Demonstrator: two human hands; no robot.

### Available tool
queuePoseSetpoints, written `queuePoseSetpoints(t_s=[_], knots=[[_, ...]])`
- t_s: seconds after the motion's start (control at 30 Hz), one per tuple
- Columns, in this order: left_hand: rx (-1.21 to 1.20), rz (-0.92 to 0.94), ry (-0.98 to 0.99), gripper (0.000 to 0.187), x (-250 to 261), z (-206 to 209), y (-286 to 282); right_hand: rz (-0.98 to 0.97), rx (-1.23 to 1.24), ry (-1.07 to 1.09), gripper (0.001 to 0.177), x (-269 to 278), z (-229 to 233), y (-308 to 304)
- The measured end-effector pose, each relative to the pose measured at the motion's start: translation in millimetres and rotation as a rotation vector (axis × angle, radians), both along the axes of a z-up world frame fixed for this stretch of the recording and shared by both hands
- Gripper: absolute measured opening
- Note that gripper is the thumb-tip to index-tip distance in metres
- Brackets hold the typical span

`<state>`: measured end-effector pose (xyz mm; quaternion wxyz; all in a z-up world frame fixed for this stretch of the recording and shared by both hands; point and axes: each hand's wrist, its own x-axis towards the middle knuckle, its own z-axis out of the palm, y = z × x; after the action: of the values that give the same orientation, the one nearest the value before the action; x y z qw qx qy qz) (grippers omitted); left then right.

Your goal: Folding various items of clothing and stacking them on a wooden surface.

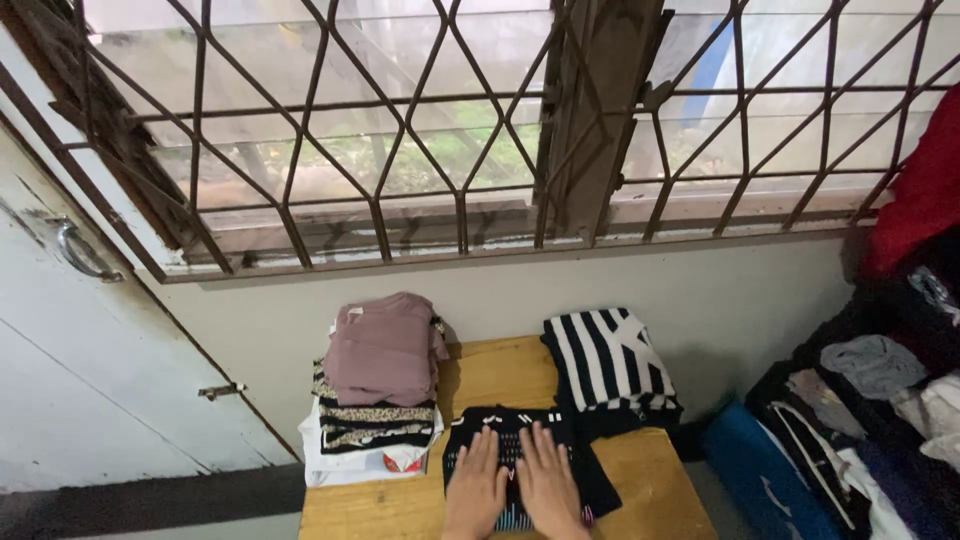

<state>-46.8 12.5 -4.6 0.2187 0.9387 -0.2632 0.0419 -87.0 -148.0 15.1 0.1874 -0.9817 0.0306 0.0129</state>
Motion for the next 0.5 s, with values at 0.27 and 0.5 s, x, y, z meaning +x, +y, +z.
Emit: queuePoseSetpoints(t_s=[0.27,0.5], knots=[[-0.140,0.042,0.012,0.068,-11,-23,40,-0.177,-0.442,-0.236,0.070,-19,-50,-71],[0.089,0.043,-0.401,0.065,-29,-25,15,-0.078,-0.322,-0.249,0.070,-29,-17,10]])
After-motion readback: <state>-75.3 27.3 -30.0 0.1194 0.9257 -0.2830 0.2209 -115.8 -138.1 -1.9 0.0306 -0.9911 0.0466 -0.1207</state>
